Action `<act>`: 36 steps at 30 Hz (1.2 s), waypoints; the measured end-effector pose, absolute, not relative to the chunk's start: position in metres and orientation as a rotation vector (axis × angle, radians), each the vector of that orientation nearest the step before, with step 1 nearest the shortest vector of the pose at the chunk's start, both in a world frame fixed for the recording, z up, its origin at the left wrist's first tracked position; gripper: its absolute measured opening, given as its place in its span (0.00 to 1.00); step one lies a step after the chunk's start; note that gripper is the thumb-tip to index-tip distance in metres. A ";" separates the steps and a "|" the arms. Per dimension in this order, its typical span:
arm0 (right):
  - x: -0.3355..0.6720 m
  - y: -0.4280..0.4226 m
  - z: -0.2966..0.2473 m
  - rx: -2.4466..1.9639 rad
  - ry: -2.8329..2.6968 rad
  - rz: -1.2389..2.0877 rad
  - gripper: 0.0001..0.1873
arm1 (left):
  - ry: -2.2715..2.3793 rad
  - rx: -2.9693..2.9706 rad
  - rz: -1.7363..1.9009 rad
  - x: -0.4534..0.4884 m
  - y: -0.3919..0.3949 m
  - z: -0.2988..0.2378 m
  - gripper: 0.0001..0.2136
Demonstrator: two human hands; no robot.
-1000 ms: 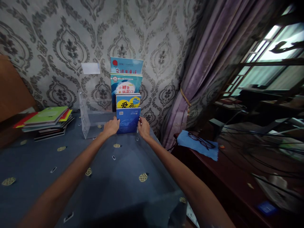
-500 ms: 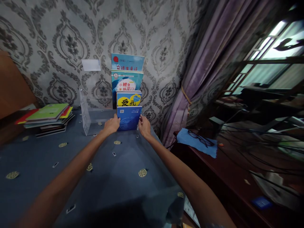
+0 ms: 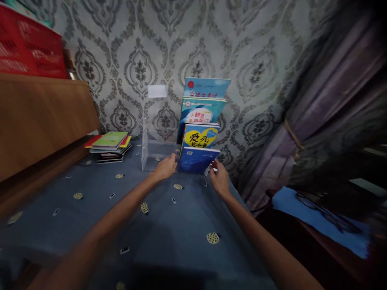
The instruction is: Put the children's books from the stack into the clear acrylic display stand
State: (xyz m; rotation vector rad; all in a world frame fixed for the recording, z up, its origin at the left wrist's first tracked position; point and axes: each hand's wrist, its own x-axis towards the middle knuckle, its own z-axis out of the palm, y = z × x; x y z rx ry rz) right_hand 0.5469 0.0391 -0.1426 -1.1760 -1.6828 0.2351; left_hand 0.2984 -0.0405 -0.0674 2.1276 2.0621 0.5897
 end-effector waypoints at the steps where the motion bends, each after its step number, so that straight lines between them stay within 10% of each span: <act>1: 0.547 0.037 -0.143 -1.176 -1.680 0.239 0.26 | 2.070 2.149 0.603 0.287 -0.046 -0.070 0.14; 13: 0.540 0.013 -0.143 -1.178 -1.609 0.328 0.28 | 2.783 1.936 0.771 0.086 -0.071 -0.062 0.16; 23: 0.521 -0.035 -0.178 -1.163 -1.646 0.486 0.27 | 2.811 1.858 0.107 0.002 -0.050 -0.069 0.35; 36: 0.519 -0.051 -0.186 -1.213 -1.824 0.482 0.25 | 2.855 2.167 -0.041 0.000 -0.077 -0.067 0.18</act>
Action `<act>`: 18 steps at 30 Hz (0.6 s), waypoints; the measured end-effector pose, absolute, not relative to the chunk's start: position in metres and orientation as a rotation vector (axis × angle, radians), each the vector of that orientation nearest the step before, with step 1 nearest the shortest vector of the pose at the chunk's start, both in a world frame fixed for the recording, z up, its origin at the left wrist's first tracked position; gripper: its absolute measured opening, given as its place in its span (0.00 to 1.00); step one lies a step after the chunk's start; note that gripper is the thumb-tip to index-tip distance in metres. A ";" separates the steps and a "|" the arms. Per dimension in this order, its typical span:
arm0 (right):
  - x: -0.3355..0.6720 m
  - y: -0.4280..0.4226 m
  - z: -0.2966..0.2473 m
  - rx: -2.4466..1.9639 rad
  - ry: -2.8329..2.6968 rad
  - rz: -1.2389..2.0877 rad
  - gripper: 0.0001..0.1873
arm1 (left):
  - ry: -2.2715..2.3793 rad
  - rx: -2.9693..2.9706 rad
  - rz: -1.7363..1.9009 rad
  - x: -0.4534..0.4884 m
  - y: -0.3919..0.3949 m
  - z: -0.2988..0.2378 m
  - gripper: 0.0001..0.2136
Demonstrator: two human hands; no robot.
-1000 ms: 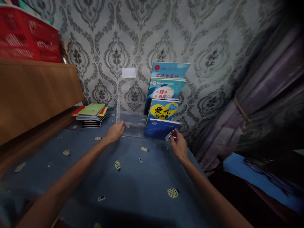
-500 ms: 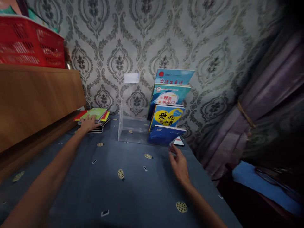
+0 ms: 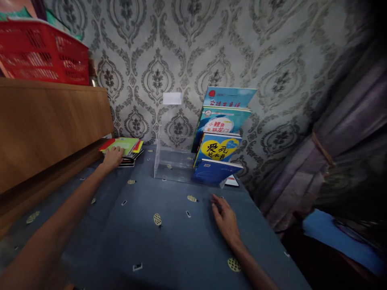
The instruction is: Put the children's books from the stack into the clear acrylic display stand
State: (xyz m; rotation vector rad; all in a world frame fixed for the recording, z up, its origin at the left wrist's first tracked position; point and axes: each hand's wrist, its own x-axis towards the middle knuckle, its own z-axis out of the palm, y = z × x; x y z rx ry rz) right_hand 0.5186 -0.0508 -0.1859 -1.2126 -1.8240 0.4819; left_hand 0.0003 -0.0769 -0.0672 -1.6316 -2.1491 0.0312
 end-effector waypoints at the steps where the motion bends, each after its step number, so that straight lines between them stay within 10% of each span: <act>1: 0.519 -0.051 -0.186 -1.211 -1.832 0.480 0.24 | -2.142 -1.626 0.039 0.002 -0.076 -0.066 0.17; 18: 0.517 -0.054 -0.180 -1.191 -1.929 0.474 0.22 | -2.079 -1.714 0.132 0.028 -0.128 -0.073 0.19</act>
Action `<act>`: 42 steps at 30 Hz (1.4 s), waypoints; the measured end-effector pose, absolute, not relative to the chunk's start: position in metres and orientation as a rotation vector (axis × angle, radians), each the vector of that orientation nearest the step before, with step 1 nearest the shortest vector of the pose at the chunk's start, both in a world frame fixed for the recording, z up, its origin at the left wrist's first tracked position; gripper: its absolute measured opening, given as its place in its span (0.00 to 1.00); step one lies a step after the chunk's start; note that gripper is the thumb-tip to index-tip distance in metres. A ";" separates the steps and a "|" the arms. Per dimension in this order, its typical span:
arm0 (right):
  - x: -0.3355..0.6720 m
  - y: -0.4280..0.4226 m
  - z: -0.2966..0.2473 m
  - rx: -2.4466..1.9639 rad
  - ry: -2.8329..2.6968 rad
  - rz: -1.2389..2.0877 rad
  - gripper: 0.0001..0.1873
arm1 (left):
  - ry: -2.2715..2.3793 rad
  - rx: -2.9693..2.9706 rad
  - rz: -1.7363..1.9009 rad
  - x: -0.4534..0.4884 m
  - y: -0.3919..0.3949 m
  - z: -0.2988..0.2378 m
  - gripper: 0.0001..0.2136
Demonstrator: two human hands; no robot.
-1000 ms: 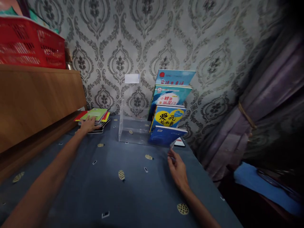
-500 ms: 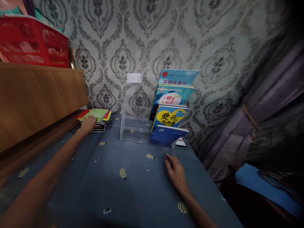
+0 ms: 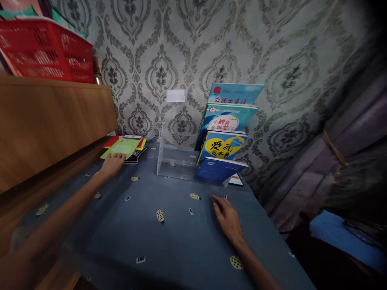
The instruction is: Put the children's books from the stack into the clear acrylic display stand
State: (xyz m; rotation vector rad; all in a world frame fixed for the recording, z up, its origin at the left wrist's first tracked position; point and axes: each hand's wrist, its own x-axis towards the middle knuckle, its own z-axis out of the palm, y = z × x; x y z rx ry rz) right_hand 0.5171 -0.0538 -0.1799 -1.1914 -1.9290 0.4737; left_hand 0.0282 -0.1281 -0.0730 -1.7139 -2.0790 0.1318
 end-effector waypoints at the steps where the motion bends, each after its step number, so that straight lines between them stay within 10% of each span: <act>1: 0.517 -0.054 -0.180 -1.188 -1.936 0.475 0.22 | -2.084 -1.725 0.125 0.032 -0.134 -0.074 0.20; 42: 0.512 -0.060 -0.176 -1.175 -2.025 0.459 0.19 | -2.376 -1.999 -0.191 0.030 -0.188 -0.164 0.29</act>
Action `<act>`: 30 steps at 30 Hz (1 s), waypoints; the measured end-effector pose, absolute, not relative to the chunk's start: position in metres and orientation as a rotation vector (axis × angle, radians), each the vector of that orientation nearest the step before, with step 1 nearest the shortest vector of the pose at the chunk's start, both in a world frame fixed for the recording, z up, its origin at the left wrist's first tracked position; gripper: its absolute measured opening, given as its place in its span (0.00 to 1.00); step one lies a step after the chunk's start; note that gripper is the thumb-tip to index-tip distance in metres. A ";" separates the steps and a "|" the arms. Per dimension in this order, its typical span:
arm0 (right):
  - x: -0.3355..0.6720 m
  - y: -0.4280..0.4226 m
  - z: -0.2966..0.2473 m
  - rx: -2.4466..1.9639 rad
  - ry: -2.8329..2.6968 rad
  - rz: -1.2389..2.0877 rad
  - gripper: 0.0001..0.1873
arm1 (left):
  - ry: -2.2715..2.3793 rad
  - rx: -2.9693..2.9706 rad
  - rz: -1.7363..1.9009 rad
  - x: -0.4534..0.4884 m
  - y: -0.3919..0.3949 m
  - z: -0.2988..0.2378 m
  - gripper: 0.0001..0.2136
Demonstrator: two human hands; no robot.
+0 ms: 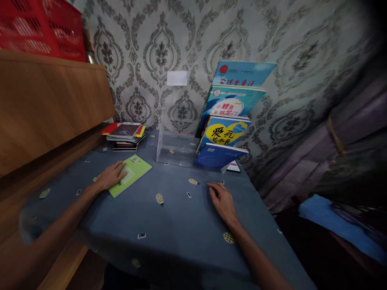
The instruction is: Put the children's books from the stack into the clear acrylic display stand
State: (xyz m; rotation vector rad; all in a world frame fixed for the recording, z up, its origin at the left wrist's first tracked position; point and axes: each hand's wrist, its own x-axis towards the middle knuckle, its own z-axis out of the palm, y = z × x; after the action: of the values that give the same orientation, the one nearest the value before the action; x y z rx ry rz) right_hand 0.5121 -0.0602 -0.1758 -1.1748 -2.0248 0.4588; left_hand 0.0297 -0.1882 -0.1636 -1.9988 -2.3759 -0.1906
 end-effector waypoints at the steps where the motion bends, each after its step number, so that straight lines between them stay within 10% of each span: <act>1: 0.512 -0.060 -0.177 -1.174 -2.026 0.454 0.19 | -2.344 -2.041 -0.198 0.033 -0.190 -0.163 0.29; 30: 0.469 -0.113 -0.167 -0.655 -2.480 0.711 0.23 | -1.773 -2.883 -0.422 0.161 -0.152 -0.153 0.24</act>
State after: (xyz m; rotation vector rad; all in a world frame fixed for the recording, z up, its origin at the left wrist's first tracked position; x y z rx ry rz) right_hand 0.4689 -0.1130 -0.1665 -0.6547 -2.4803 0.7112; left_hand 0.1605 -0.1521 -0.1534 -2.8833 -1.7728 -0.4224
